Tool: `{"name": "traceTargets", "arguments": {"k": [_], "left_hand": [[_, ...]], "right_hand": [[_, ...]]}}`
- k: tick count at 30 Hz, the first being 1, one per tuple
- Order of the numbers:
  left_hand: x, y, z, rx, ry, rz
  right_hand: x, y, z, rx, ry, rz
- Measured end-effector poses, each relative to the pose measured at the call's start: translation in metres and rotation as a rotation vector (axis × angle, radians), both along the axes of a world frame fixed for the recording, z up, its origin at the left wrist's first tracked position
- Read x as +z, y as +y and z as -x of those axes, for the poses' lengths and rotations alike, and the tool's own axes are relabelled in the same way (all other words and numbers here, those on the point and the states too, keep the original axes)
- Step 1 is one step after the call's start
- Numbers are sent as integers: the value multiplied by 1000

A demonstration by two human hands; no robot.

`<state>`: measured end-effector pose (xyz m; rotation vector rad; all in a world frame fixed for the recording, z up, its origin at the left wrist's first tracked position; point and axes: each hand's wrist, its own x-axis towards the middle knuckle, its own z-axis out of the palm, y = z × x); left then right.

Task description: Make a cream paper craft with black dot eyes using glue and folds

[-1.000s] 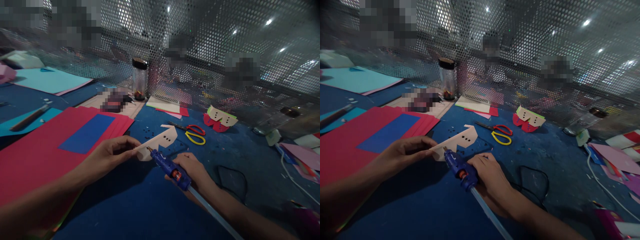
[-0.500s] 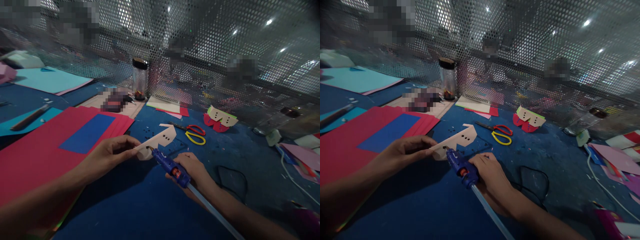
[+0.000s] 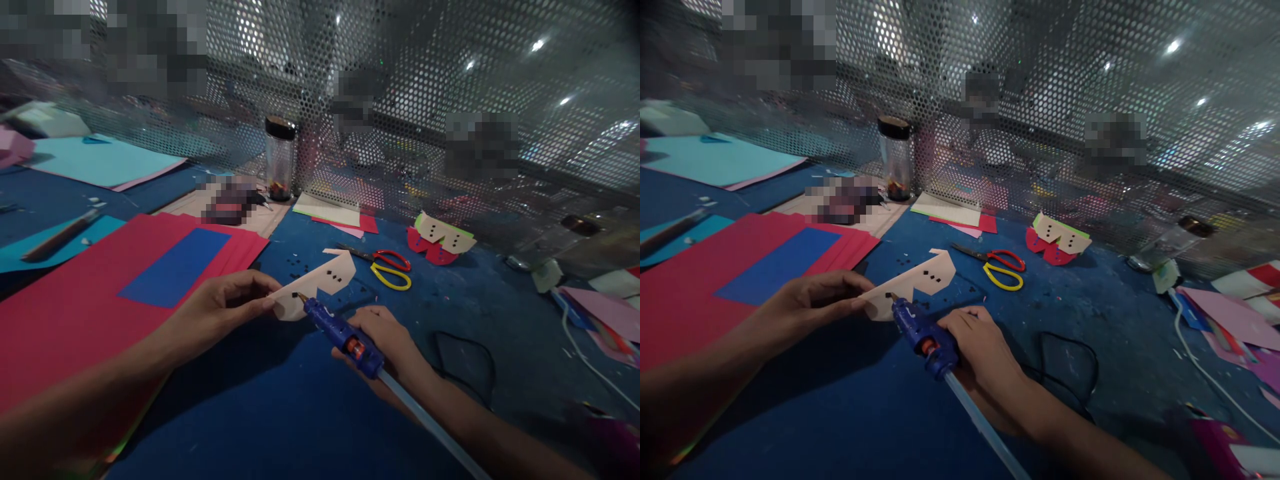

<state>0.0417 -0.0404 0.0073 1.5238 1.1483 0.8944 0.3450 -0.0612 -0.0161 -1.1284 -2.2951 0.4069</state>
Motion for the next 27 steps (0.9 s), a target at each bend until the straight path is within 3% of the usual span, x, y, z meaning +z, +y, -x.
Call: {"name": "traceTargets", "arguments": {"k": [6,12,16,20,23,27], "left_hand": [[0,5,7,66,-14,-4],[9,4,9,169,61,-11],[9,5,7,141,44,-14],[4,7,6,93,34,-25],[2,7,6,70,45,-27],[0,5,6,50,20,-13]], "right_hand": [[40,-5,-1,-57,58,119],[50,-8,-5,-148,94,169],[42,-7,0,-43,49,152],[15,0,5,-38,20,-28],[1,3,6,-21,1,-53],[2,2,5,-6,-13,-29]]}}
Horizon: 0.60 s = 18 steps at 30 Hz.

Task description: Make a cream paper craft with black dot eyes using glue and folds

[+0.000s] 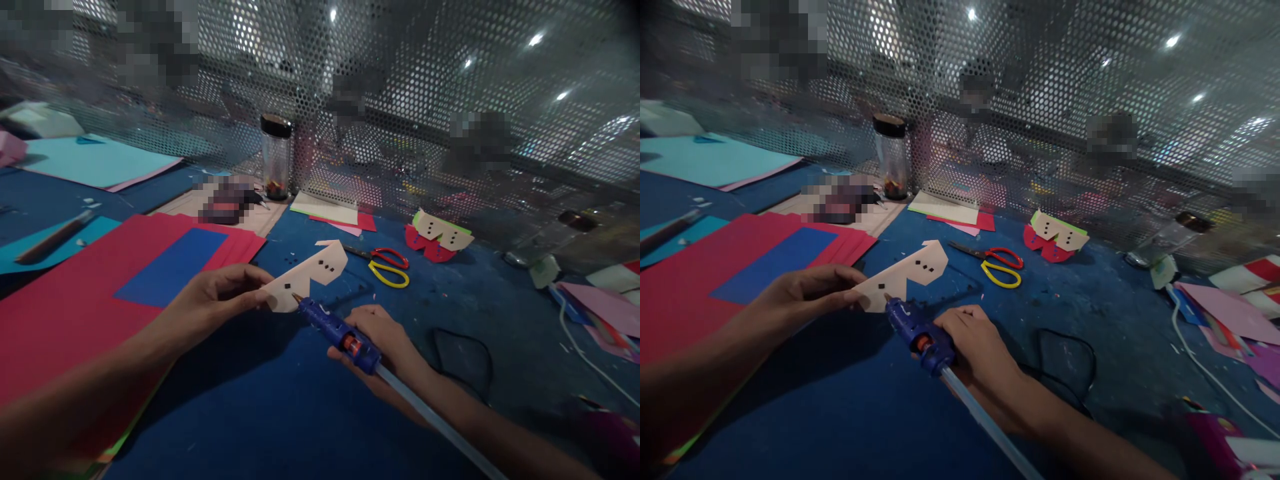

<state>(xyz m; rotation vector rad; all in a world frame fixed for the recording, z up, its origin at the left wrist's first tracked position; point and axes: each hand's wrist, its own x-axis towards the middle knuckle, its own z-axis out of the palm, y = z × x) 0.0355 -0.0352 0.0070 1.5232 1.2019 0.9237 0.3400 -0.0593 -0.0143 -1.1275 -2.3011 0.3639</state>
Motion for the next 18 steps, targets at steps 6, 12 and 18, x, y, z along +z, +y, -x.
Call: {"name": "traceTargets", "arguments": {"k": [6,12,18], "left_hand": [[-1,-1,0,5,-24,18],[-3,1,-1,-9,-21,10],[-1,0,-2,-13,-12,3]], "right_hand": [[2,1,-2,9,-61,59],[-3,4,-5,36,-75,36],[-1,2,-3,45,-45,-35]]}}
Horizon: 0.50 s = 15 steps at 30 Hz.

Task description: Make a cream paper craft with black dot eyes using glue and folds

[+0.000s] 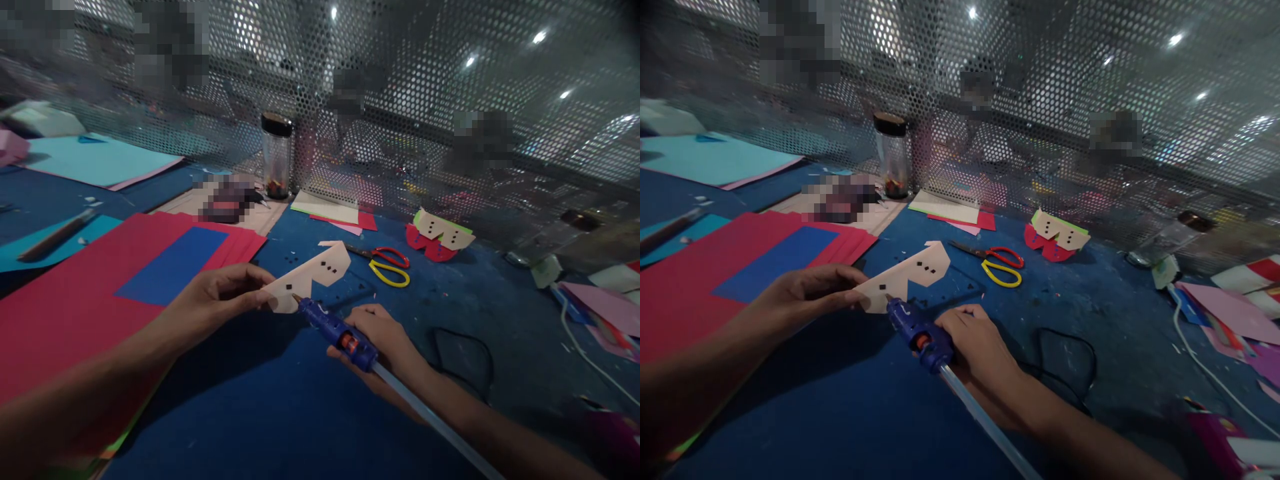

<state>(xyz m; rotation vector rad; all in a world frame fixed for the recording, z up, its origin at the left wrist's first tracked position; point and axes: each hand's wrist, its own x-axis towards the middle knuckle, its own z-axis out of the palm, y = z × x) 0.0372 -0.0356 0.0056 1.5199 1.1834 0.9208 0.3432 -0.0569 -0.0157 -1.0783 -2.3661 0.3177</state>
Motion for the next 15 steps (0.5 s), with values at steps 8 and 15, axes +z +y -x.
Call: {"name": "traceTargets", "arguments": {"k": [8,15], "left_hand": [[0,0,0,-13,5,-10],[0,0,1,-16,-2,2]], "right_hand": [[-2,2,0,12,26,-22],[-1,3,-1,-15,-69,50]]}}
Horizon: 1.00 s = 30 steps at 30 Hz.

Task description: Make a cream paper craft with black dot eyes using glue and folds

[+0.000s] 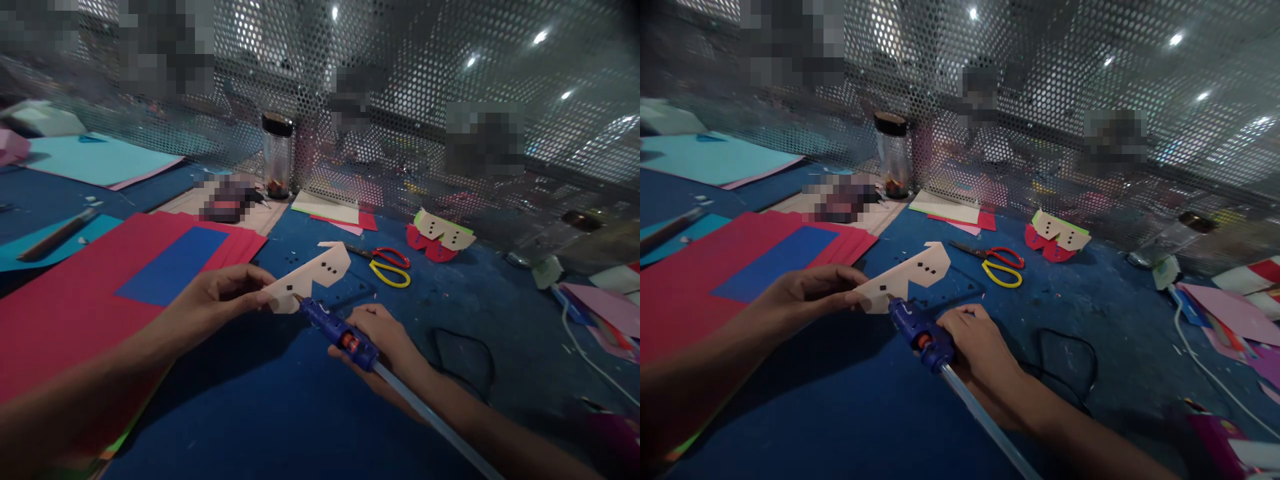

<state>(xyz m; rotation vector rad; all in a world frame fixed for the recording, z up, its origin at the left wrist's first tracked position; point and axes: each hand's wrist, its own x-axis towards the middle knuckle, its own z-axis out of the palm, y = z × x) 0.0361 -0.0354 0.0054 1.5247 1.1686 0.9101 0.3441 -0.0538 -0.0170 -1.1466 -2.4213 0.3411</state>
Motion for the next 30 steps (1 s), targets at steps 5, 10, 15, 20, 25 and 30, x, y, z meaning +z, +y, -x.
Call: {"name": "traceTargets", "arguments": {"k": [5,10,15,20,25,30], "left_hand": [[1,0,-1,-6,-3,1],[2,0,-1,-2,0,21],[1,0,0,-9,12,-3],[1,0,0,-12,46,-4],[3,-1,-1,-8,41,-16],[2,-1,-1,0,22,2]], "right_hand": [[6,-1,1,3,6,55],[9,-2,1,15,17,64],[11,-3,0,34,30,42],[10,-2,-1,41,41,42],[8,-1,-1,16,38,39],[12,-1,-1,-4,-1,85]]}}
